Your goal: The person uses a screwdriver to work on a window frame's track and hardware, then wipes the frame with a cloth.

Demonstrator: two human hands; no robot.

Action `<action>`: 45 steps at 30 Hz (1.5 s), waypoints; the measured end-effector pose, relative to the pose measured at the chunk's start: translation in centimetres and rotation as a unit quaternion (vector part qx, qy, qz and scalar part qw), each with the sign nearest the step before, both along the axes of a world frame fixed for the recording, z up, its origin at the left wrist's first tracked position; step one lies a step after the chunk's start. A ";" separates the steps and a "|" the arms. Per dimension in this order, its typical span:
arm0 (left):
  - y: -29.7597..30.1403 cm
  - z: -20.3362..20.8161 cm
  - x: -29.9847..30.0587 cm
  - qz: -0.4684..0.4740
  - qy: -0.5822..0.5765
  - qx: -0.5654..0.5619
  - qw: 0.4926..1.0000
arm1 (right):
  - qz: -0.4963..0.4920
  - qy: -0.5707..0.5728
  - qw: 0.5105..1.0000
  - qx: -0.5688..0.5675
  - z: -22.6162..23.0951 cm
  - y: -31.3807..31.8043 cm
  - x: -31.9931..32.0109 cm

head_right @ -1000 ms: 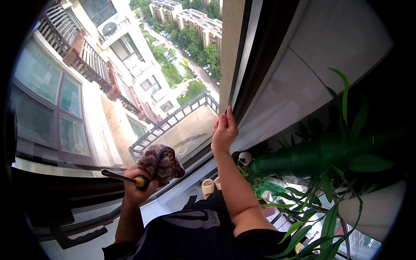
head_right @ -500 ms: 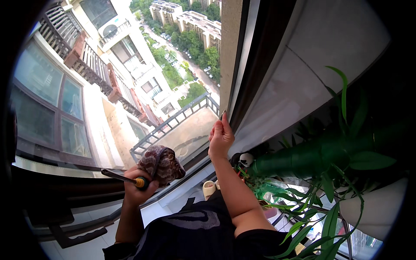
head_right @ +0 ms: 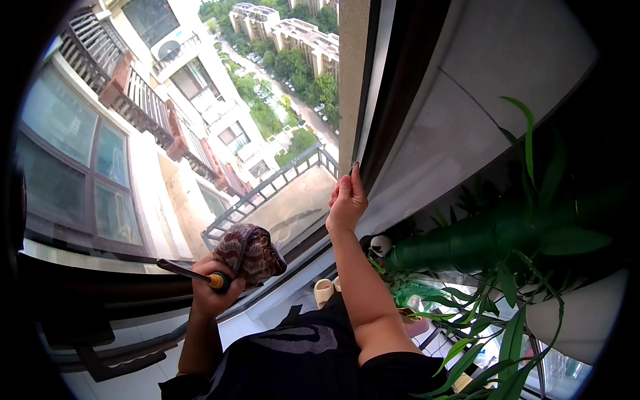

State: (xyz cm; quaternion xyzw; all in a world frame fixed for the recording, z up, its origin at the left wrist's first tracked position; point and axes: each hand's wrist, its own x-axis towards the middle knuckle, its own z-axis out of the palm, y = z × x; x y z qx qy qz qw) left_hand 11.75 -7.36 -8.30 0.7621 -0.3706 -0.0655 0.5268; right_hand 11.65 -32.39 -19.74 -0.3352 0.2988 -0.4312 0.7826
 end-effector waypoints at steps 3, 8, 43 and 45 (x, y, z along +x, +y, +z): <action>-0.1 0.0 0.1 -0.001 -0.004 -0.004 1.000 | 0.021 -0.001 0.998 -0.055 -0.6 1.5 -0.4; 0.0 0.0 0.1 0.002 0.000 -0.005 1.000 | 0.034 -0.003 0.995 -0.098 -0.6 1.7 -0.6; -0.2 -0.4 -0.2 0.020 -0.002 -0.007 1.000 | -0.007 0.003 1.000 -0.014 1.2 3.5 0.7; -0.3 -0.1 -0.3 0.027 -0.002 -0.002 1.000 | -0.007 -0.010 1.000 -0.009 1.4 3.4 0.6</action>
